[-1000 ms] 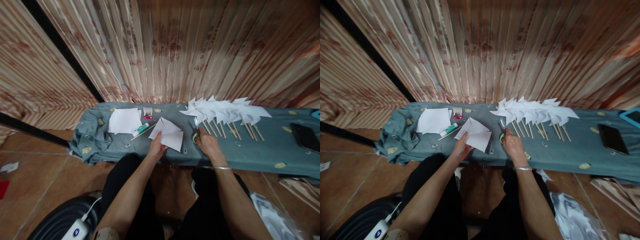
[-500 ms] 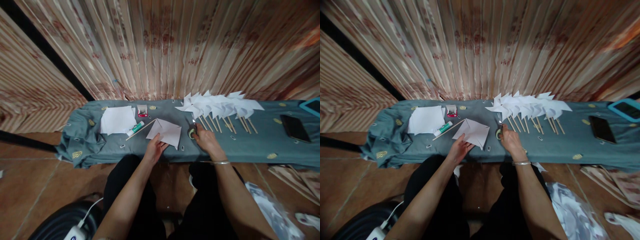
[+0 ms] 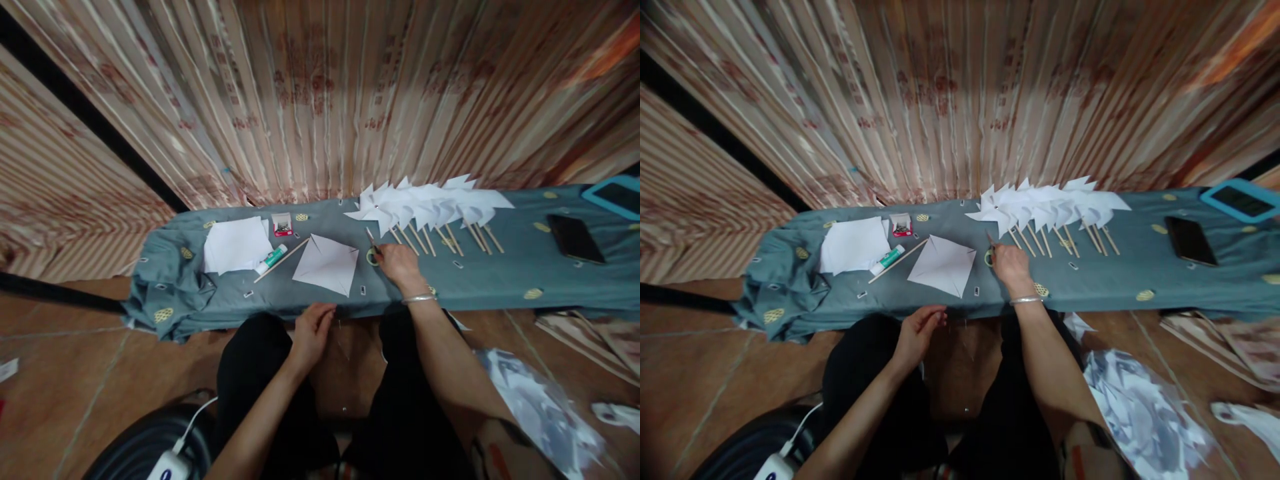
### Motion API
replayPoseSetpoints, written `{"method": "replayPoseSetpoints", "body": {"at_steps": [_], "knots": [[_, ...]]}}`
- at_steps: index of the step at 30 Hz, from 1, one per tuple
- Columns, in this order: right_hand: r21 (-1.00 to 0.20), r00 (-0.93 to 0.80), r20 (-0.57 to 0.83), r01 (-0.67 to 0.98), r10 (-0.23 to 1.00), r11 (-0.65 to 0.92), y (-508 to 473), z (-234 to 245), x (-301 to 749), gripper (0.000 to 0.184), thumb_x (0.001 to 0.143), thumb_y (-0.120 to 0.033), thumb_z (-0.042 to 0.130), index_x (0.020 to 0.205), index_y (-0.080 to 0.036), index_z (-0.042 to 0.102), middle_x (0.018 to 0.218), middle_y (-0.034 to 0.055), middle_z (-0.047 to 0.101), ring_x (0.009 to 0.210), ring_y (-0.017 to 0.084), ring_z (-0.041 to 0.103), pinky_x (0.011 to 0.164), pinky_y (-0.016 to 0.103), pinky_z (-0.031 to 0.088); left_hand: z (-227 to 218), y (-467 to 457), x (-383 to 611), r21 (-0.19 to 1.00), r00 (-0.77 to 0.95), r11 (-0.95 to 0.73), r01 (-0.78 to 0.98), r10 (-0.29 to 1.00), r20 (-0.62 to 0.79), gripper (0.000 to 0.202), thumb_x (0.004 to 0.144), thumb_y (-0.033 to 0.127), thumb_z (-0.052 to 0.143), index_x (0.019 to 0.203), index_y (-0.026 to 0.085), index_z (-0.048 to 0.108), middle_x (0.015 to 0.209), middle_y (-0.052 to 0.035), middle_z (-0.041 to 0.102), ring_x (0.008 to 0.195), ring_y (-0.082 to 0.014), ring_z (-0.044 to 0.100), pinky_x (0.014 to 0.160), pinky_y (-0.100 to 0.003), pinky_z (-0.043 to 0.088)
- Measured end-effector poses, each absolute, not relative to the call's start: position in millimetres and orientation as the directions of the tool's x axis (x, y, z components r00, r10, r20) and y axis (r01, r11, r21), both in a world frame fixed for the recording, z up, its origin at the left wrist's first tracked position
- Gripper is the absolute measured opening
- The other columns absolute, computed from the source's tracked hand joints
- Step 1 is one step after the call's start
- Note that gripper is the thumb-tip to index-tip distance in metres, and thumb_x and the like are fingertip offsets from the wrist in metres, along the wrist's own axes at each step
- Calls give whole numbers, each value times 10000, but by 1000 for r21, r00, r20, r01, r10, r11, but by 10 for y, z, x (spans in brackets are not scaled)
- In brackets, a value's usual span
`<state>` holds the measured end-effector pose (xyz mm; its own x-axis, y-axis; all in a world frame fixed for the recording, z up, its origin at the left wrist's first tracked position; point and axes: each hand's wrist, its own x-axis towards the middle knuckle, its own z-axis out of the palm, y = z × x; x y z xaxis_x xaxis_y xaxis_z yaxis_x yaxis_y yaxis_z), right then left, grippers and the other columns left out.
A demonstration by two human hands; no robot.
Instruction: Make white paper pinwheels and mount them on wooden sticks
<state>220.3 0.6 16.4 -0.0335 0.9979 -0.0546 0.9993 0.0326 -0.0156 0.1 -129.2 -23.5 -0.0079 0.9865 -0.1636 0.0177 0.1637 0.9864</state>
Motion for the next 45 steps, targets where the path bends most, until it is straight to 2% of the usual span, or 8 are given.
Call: {"method": "replayPoseSetpoints", "body": {"at_steps": [4,9,13,17,25,35,40,45], "knots": [[-12,-43,-32,999,999,42,-17,163,2166,323,957,-269,436,1025,-79,688,952,243,712,964,347,668,829,439,501,-182,-1186,27,888,119,-235,396,972,204,279,870,210,545,1092,254,708,1267,-112,643,1217,-289,535,1088,-516,380],[-138,-164,89,975,982,175,-64,201,2012,316,956,-235,436,1106,-109,685,1054,199,715,1006,297,654,870,382,494,-129,-958,143,701,299,-364,613,929,221,387,902,162,482,1264,234,599,1404,-124,546,1297,-286,462,1088,-512,369],[-326,-454,60,833,889,447,-143,137,1798,288,964,-187,435,1080,-162,698,1092,112,721,1042,218,644,913,310,463,-230,-885,152,604,321,-361,710,930,178,405,863,132,538,1262,185,585,1407,-149,527,1318,-302,434,1099,-511,364],[-337,-577,-10,771,817,541,-198,31,1665,293,962,-141,421,975,-142,714,1012,103,715,990,193,638,893,282,440,-323,-901,128,555,333,-384,738,922,196,368,885,158,528,1248,156,586,1371,-149,550,1289,-299,449,1101,-496,372],[-289,-574,-10,785,818,548,-198,-5,1614,287,941,-110,424,922,-125,710,998,117,701,979,207,632,885,279,430,-290,-926,146,532,311,-372,761,928,203,337,888,171,541,1221,177,589,1334,-138,570,1262,-283,465,1067,-499,401],[-320,-517,-25,815,856,483,-172,-3,1557,267,914,-109,439,892,-132,703,996,117,699,949,204,645,821,269,428,-33,-797,195,401,352,-340,851,935,46,292,859,214,591,1144,162,634,1220,-141,628,1136,-317,518,949,-484,462],[-352,-514,-61,813,856,464,-114,40,1542,277,915,-136,433,878,-149,707,951,86,708,935,192,655,808,258,429,25,-664,-71,583,417,-394,710,903,102,236,883,186,539,1078,197,672,1111,-88,695,1066,-249,590,981,-402,463],[-404,-503,-76,805,861,434,-100,71,1539,278,899,-134,427,861,-155,703,953,87,702,918,195,653,800,269,426,154,-398,-766,608,-14,-153,779,965,261,272,851,172,554,1095,197,674,1156,-121,660,1127,-279,544,1016,-438,415]]}}
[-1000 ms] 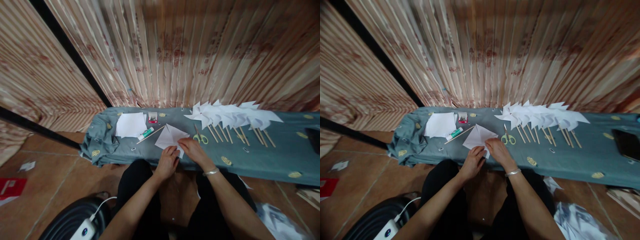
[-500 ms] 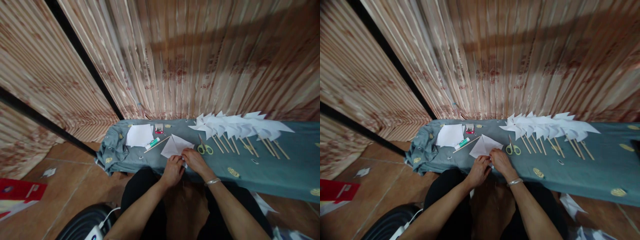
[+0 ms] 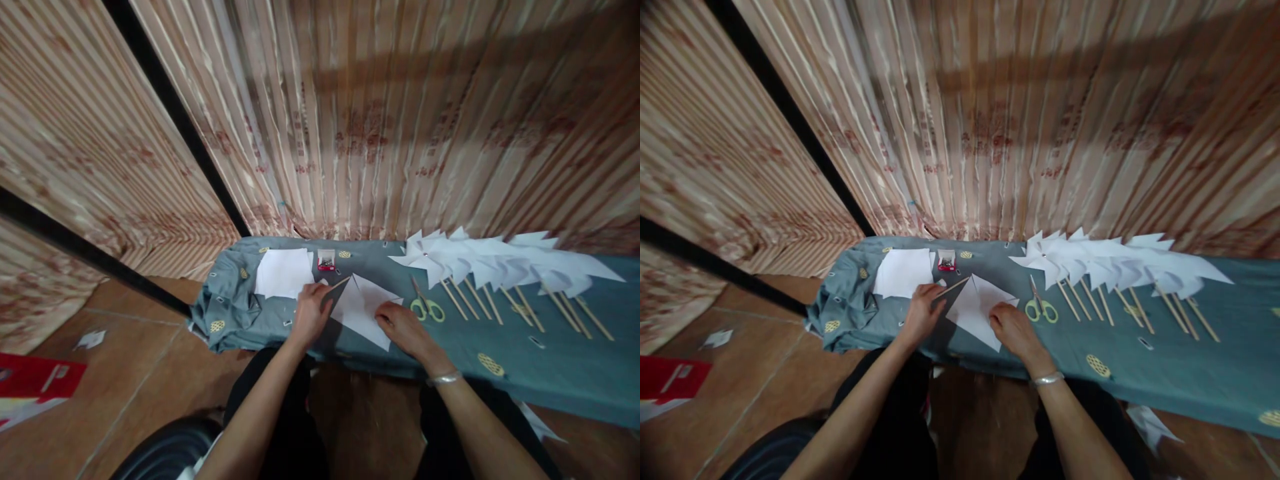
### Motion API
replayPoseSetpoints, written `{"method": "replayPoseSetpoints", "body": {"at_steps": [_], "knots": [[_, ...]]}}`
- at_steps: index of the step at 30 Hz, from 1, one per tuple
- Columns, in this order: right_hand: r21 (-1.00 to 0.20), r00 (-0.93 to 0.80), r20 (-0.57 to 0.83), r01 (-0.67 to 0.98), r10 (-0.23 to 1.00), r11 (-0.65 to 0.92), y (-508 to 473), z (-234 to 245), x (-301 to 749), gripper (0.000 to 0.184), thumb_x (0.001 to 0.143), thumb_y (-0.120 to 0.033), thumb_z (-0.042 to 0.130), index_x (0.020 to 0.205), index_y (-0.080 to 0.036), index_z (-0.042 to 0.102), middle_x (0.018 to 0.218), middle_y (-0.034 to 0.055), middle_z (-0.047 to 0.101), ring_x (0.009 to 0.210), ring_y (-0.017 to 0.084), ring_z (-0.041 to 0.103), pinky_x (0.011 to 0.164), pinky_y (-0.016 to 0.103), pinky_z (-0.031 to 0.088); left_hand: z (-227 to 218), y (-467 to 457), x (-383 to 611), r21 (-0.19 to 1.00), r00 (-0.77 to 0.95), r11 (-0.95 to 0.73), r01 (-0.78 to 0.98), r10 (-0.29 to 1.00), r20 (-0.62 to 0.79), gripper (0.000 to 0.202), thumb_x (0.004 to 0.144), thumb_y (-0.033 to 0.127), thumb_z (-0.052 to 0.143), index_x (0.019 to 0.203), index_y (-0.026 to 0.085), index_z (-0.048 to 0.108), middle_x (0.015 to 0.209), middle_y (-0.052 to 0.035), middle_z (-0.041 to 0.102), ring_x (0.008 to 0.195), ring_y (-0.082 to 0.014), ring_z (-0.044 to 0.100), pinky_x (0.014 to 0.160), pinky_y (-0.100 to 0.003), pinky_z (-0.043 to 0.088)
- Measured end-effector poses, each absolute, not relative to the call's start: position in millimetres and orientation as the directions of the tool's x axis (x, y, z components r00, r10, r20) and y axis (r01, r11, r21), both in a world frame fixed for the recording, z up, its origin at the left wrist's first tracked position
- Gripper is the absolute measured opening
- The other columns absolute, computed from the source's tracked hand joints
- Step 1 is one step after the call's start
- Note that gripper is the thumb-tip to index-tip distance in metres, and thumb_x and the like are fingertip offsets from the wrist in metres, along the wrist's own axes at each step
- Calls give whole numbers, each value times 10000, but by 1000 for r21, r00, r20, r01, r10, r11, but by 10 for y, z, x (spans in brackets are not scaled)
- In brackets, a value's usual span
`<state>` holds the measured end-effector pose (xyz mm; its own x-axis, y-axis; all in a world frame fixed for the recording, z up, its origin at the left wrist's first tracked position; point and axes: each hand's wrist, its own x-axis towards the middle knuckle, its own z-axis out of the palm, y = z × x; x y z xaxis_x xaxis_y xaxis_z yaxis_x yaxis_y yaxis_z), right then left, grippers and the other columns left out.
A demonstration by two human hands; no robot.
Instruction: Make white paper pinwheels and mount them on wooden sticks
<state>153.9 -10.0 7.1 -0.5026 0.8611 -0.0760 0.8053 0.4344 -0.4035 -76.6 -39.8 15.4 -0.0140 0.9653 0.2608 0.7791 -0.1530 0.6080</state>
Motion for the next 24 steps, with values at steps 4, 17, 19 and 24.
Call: {"method": "replayPoseSetpoints", "body": {"at_steps": [4,17,19,24], "knots": [[-431,-496,-70,798,866,422,-93,64,1542,272,897,-134,423,840,-157,688,932,86,694,908,197,650,796,276,425,183,-164,-1114,618,-131,9,786,980,152,227,746,163,679,961,229,703,1071,-103,683,1090,-296,550,1008,-425,404],[-641,-369,149,670,917,374,-185,91,1468,256,931,-219,434,934,-180,687,1063,104,714,948,219,670,866,324,498,276,-121,-836,978,-309,32,208,951,34,170,714,245,735,881,218,737,867,-48,715,808,-216,638,818,-335,494],[-798,-279,164,526,946,294,-199,107,1432,237,914,-300,488,970,-194,693,1058,94,728,886,205,682,827,319,526,311,-125,-608,992,-205,42,-122,976,-67,242,674,301,776,888,194,741,851,-42,725,774,-191,645,787,-320,506],[-998,-273,-30,55,962,-16,-158,117,1408,443,822,-551,603,1074,-197,692,1046,86,737,882,211,689,758,332,554,330,-141,-180,859,-51,139,-493,981,-189,334,555,294,868,831,160,737,799,-27,729,735,-153,657,768,-303,531]]}}
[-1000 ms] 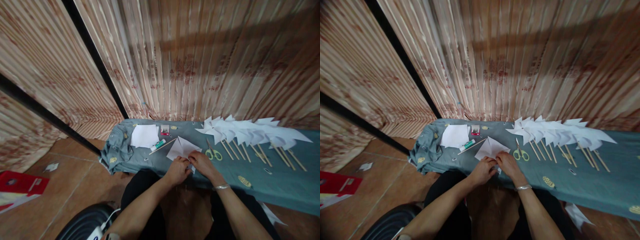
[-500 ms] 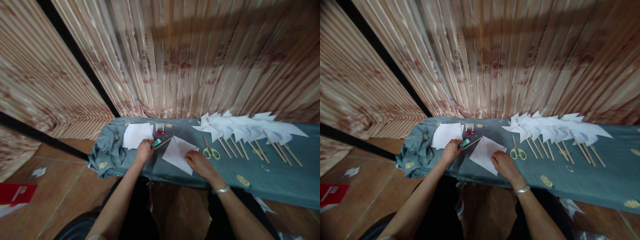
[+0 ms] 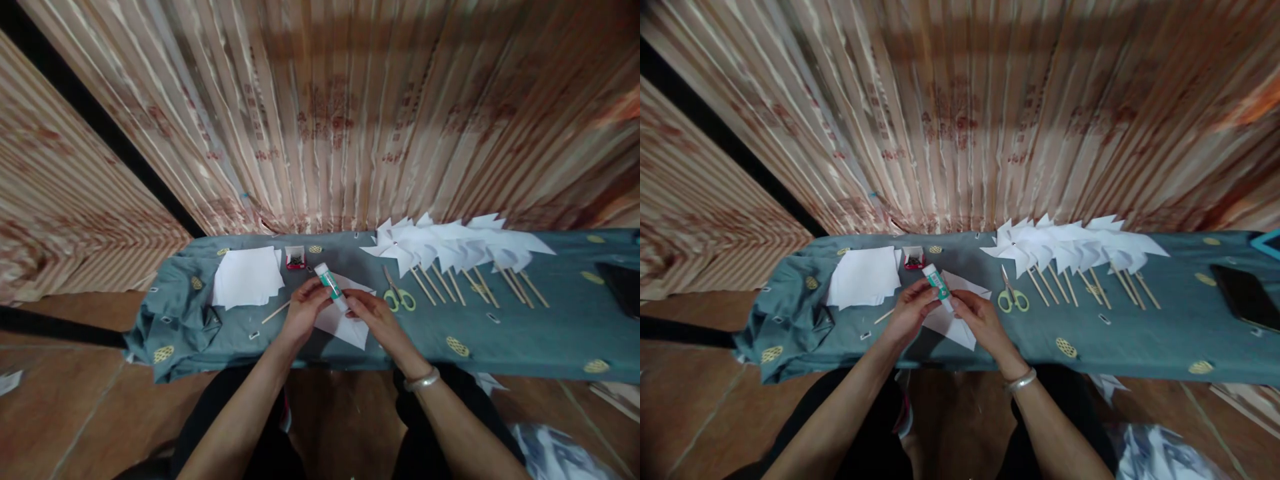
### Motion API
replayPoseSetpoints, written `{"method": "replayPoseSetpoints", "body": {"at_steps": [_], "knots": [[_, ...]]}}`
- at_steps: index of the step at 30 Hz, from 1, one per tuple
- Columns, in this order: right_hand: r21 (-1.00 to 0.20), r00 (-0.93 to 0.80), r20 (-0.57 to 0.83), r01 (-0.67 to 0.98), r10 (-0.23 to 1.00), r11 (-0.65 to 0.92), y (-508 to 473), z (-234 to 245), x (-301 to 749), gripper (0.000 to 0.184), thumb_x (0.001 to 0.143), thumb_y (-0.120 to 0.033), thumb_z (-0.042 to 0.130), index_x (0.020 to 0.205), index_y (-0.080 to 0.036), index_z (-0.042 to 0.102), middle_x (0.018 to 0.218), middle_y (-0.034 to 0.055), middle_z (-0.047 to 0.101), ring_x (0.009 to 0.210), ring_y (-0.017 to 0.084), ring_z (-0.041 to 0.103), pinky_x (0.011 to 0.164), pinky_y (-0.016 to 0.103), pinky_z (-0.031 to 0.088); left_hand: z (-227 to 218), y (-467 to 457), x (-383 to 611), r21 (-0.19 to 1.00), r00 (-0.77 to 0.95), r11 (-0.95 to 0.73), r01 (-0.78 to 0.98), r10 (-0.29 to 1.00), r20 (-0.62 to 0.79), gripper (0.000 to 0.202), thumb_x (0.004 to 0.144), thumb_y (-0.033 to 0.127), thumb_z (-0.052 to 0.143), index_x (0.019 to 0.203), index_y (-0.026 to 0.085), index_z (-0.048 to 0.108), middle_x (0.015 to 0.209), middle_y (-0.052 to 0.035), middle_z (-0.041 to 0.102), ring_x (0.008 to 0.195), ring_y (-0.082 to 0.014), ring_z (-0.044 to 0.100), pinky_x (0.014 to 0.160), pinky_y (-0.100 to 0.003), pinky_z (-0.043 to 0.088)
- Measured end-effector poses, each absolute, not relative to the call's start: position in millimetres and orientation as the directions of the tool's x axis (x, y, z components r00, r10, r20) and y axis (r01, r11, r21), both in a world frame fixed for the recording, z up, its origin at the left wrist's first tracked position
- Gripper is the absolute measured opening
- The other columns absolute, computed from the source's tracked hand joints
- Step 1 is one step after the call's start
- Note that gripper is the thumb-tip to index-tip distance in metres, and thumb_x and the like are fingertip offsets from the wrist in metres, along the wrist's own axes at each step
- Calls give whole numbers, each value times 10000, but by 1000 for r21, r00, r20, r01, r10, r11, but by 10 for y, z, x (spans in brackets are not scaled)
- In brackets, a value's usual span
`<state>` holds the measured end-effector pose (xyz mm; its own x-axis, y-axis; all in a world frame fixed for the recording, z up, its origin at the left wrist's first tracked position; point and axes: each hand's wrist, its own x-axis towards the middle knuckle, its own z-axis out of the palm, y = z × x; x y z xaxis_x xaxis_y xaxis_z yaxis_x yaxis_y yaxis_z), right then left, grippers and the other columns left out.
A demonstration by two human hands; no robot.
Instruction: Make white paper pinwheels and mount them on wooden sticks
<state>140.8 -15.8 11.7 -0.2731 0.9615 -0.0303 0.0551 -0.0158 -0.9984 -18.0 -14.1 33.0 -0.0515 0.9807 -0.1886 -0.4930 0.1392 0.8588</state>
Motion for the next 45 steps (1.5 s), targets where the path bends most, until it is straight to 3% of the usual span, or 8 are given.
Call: {"method": "replayPoseSetpoints", "body": {"at_steps": [3,7,22,27,31,36,39,45], "knots": [[-979,-285,-117,-129,951,-159,-125,102,1415,445,697,-535,753,995,-205,720,910,48,740,793,182,676,718,305,533,315,-134,-119,834,-22,151,-531,981,-192,335,530,273,887,809,158,741,785,-14,735,739,-131,658,773,-265,525],[-958,-243,-148,-207,959,-200,-106,99,1402,367,602,-406,851,903,-222,750,814,-1,725,736,141,627,703,275,490,294,-100,-122,829,0,171,-533,979,-202,334,535,270,891,814,158,746,798,-15,742,757,-129,665,779,-255,523],[-947,-259,-226,-167,939,-274,26,61,1415,386,597,-488,839,864,-219,768,839,18,734,719,136,623,658,271,499,234,65,-121,820,-12,213,-532,966,-258,337,565,311,881,817,136,742,771,-20,727,696,-116,650,734,-258,525],[-972,-283,-217,-25,934,-233,41,26,1523,380,671,-482,786,938,-212,762,860,43,737,736,154,636,650,281,512,251,160,-249,806,-118,141,-575,960,-252,318,572,294,877,821,160,732,804,-13,742,740,-125,671,772,-269,522],[-975,-86,-48,221,995,-28,193,-57,1728,387,760,-472,685,1025,-194,728,834,53,728,712,186,643,649,317,514,269,193,-317,787,-150,118,-606,954,-258,321,546,284,892,803,171,737,813,-3,747,766,-115,674,786,-253,524],[-596,-13,276,782,961,182,414,-189,1836,346,855,-277,560,1139,-127,688,1020,156,736,905,291,674,859,444,514,232,171,-251,791,-140,148,-594,949,-282,384,488,295,912,804,153,746,782,-5,740,742,-112,670,781,-257,538],[-478,-75,335,846,939,238,479,-274,1793,338,870,-232,523,1136,-97,681,1063,190,725,1013,329,650,941,483,487,222,168,-195,781,-124,174,-600,944,-306,402,468,302,919,797,147,746,754,-4,734,703,-106,663,734,-247,539],[-472,-90,411,831,907,296,484,-279,1765,337,898,-228,478,1161,-115,656,1150,194,692,1089,317,623,987,502,466,227,156,-145,764,-93,203,-612,941,-325,433,435,315,934,785,139,750,718,-5,724,679,-111,658,728,-267,550]]}}
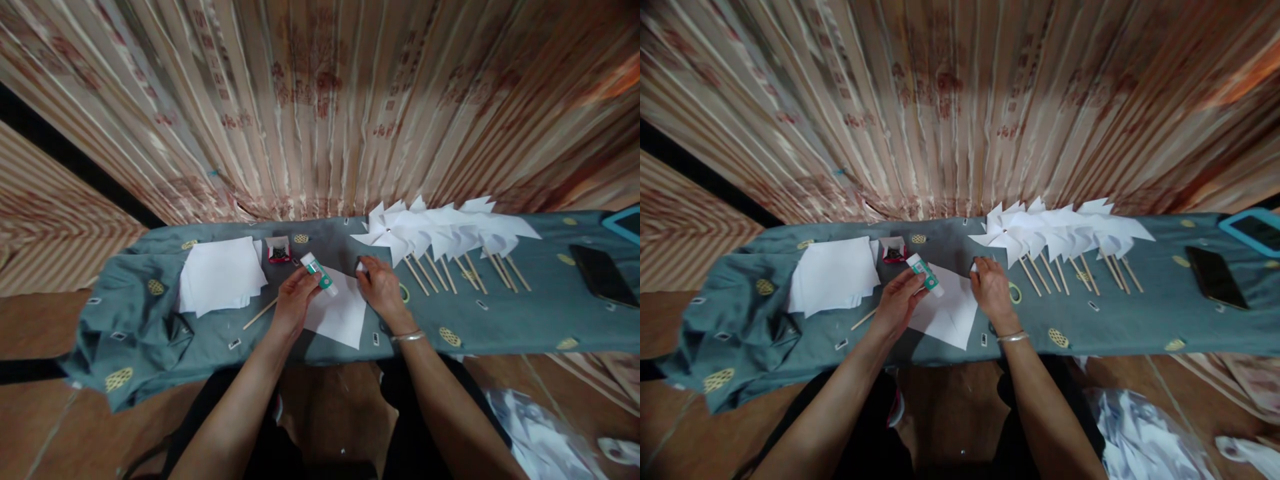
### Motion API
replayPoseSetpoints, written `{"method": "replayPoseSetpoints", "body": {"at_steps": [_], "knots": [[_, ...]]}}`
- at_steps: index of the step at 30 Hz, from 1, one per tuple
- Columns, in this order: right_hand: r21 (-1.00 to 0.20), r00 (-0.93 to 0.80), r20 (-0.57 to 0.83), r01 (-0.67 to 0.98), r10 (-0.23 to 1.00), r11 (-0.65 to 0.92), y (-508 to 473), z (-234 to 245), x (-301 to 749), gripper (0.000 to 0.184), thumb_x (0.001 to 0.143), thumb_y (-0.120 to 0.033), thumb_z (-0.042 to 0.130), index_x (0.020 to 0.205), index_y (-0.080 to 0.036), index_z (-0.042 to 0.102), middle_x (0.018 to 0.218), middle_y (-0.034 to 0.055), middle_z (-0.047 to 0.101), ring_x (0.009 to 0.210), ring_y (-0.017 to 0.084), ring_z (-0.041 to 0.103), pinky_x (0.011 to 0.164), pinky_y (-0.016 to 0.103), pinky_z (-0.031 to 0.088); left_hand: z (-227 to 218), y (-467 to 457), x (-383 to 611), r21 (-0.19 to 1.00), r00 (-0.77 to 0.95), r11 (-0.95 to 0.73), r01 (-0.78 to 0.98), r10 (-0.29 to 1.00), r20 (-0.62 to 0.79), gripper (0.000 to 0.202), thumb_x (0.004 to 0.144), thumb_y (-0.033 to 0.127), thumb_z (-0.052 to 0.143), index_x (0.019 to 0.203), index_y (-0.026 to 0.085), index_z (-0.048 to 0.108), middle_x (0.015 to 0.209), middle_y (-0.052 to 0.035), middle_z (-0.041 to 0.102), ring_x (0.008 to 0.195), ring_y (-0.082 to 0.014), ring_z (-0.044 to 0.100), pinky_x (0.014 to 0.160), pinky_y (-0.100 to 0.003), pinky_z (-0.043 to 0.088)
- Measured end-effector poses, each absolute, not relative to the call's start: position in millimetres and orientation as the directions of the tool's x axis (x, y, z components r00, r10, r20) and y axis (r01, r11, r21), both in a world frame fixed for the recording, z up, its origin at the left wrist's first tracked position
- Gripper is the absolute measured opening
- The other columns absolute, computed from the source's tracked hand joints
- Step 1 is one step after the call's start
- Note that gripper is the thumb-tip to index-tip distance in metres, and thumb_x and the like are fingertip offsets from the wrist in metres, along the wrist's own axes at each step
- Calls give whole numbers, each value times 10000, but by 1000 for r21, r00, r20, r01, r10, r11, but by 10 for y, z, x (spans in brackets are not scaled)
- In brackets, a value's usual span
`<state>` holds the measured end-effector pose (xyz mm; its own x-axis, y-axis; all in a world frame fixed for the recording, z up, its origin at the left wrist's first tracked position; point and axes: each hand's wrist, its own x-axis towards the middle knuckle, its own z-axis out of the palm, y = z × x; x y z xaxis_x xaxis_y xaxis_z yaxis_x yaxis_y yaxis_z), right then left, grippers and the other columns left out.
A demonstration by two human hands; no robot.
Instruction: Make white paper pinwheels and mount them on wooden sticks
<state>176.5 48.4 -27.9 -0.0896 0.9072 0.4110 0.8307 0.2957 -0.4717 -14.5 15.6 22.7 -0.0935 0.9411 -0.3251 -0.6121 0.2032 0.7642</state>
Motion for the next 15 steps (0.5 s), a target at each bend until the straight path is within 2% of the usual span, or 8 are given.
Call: {"method": "replayPoseSetpoints", "body": {"at_steps": [3,5,7,9,10,13,15], "knots": [[-655,-16,377,702,926,278,412,-147,1758,316,901,-314,533,1121,-151,691,1142,160,707,1063,298,637,983,498,467,222,130,-144,776,-81,208,-595,945,-316,415,456,325,927,793,153,757,738,-8,729,686,-120,661,726,-279,551],[-856,-17,196,485,980,180,343,-49,1714,321,865,-425,609,1045,-188,730,1002,105,749,886,256,679,854,439,534,209,104,-133,801,-42,214,-559,958,-285,373,502,321,909,807,163,763,768,-15,735,702,-132,664,733,-292,551],[-979,-165,2,199,986,35,277,35,1643,359,782,-503,700,992,-216,750,937,59,763,812,220,685,775,382,554,186,78,-110,847,2,212,-488,970,-241,325,543,297,885,820,169,769,801,-26,739,733,-150,666,741,-297,546],[-997,-311,-76,-1,947,-81,226,99,1568,397,690,-509,786,969,-228,759,942,33,767,823,200,686,782,354,552,155,57,-81,893,26,203,-402,977,-210,285,571,261,860,828,170,776,822,-35,741,760,-166,664,738,-292,538],[-992,-359,-95,-46,928,-119,207,124,1539,409,658,-496,814,960,-226,761,934,26,766,824,194,683,784,346,549,140,49,-69,911,31,199,-361,979,-202,270,584,247,847,833,170,778,825,-37,740,769,-172,663,738,-290,536],[-982,-430,-144,-52,891,-184,163,168,1515,410,605,-440,862,936,-219,764,876,15,755,791,178,667,748,320,538,111,24,-57,941,67,206,-267,978,-195,269,620,247,822,872,162,781,833,-50,739,792,-193,671,756,-297,540],[-975,-415,-174,-54,893,-215,133,163,1550,392,590,-411,875,916,-223,765,854,11,749,741,163,652,705,301,531,109,-1,-82,945,98,213,-249,976,-194,329,660,289,802,964,168,770,863,-60,739,813,-210,681,760,-317,553]]}}
